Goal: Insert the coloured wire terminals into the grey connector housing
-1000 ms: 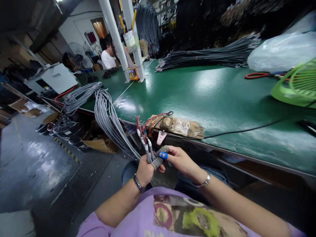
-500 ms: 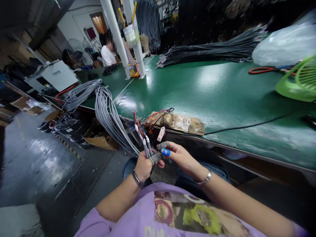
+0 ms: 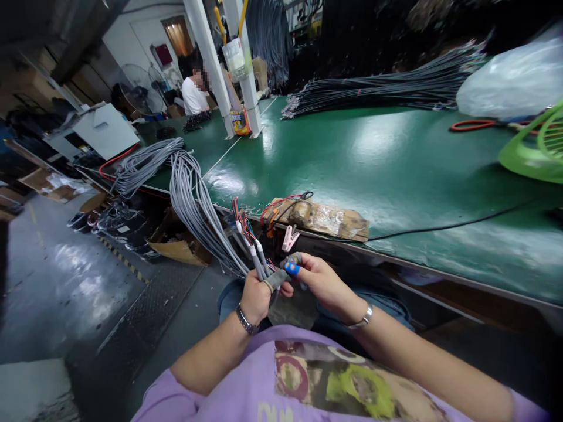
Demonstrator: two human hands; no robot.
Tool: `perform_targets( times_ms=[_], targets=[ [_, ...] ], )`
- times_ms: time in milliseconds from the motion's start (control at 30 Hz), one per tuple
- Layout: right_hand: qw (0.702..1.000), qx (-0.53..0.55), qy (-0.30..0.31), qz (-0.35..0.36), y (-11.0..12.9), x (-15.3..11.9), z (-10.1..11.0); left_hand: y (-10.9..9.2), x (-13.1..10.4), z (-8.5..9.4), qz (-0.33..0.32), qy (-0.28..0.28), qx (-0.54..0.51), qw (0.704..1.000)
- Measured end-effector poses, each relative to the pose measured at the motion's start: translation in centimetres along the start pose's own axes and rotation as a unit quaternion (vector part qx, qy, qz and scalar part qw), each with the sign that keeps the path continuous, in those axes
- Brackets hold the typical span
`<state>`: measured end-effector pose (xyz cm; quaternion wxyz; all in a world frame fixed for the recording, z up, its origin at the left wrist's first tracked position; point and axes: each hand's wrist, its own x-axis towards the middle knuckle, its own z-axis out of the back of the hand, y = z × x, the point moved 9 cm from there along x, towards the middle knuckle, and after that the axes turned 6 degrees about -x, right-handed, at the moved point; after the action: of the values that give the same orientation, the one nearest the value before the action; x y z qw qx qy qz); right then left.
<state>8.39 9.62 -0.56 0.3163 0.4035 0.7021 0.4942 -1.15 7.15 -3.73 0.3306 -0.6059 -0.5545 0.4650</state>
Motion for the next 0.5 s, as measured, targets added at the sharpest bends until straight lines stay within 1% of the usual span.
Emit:
perform_targets(
  times_ms=[67,167,267,333,367,400,500],
  targets=[
    [1.0,0.002,0.006,-0.002,-0.1,0.0,-0.2,-0.1,0.0,-0.1,0.0,-0.001,0.001,1.0],
    [1.0,-0.002,0.019,-0.016,-0.8,0.1,-0.7,0.1,-0.2,-0.6,0.026,0.018,0.028,0.999],
    [1.0,-0.011,-0.004,-0.028,-1.6,0.3,-0.8,0.2,-0.2,-0.9,0.042,0.036,0.051,0.997],
    [0.999,-0.003,-0.021,-0.037,-2.1,0.6,-0.7,0.2,-0.2,-0.6,0.035,0.029,0.049,0.998],
    [0.998,0.001,-0.041,-0.042,-2.4,0.8,-0.4,0.2,-0.2,-0.5,0.03,0.026,0.048,0.998],
    [0.996,0.001,-0.076,-0.045,-2.5,1.0,0.4,0.3,-0.2,-0.4,0.025,0.025,0.049,0.998],
    [0.974,0.013,-0.224,-0.041,-2.5,1.0,4.2,0.3,-0.2,-0.5,0.01,0.041,0.054,0.998]
  ],
)
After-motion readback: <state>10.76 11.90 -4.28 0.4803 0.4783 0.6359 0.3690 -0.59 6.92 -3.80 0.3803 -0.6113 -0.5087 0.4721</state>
